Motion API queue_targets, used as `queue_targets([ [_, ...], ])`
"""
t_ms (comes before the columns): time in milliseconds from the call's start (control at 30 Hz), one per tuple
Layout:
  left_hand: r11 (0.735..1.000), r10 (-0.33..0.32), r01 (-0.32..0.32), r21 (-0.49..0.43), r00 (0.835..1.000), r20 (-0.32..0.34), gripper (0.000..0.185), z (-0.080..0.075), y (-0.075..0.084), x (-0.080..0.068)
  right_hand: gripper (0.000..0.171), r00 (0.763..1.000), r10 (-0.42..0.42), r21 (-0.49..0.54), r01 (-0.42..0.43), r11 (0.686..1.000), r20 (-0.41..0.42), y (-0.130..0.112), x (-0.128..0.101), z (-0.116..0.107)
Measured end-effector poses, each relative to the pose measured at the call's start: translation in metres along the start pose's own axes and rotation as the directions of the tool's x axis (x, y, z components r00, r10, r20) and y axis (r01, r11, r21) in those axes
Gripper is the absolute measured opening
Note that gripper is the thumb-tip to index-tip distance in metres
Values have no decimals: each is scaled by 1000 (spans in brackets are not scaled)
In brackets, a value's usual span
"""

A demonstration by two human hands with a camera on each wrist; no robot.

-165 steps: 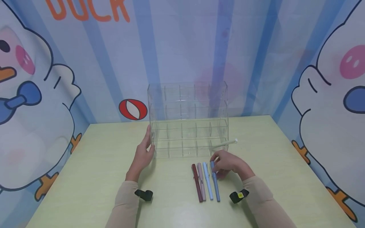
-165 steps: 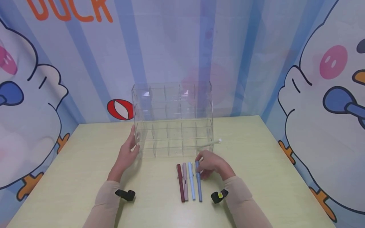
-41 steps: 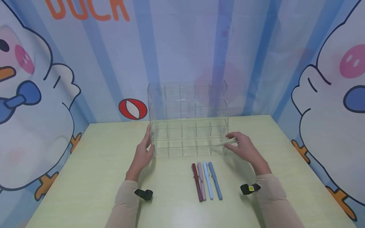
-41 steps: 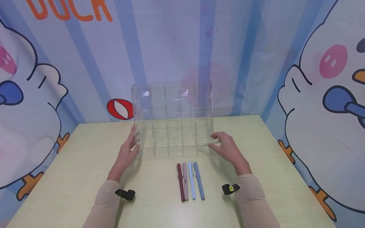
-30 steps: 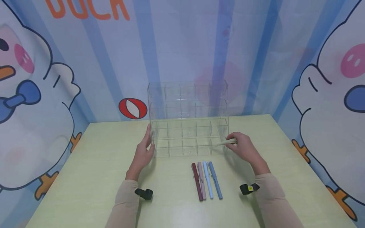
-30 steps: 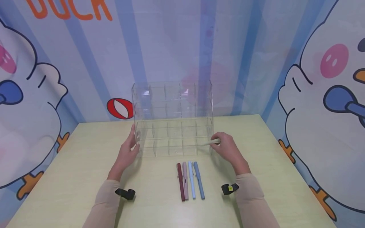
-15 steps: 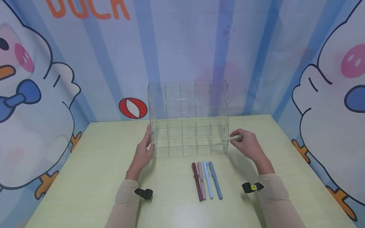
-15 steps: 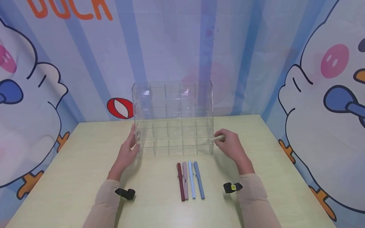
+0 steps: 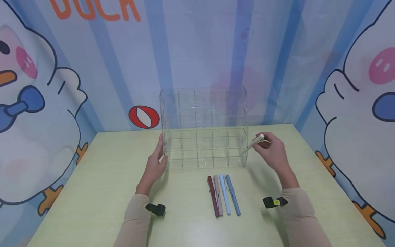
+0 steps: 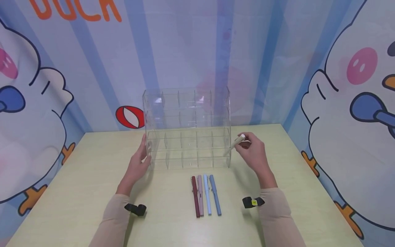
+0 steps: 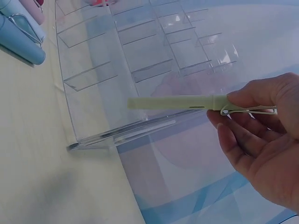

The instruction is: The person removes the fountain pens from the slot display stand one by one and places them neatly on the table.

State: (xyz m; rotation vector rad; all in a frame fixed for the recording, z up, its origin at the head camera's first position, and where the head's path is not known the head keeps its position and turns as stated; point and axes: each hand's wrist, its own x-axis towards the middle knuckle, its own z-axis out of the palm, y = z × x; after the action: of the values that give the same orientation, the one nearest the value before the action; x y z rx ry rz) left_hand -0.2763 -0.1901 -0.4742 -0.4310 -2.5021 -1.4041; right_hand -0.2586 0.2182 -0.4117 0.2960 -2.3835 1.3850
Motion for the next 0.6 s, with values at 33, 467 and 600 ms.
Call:
queue_targets([
  [33,1000,-3,3,-1,1000,-1,81,0,0,0,33,1000,-1,4,1,1000,-6,-1,0,0],
  [467,1000,-22,23,-19,1000,14,78,0,0,-1,55,992,-36,66,44,997,-120,-5,1,-3],
  [600,1000,-21,21,-23,1000,14,78,0,1,-1,56,990,-10,65,19,998,-144,-4,1,-3],
])
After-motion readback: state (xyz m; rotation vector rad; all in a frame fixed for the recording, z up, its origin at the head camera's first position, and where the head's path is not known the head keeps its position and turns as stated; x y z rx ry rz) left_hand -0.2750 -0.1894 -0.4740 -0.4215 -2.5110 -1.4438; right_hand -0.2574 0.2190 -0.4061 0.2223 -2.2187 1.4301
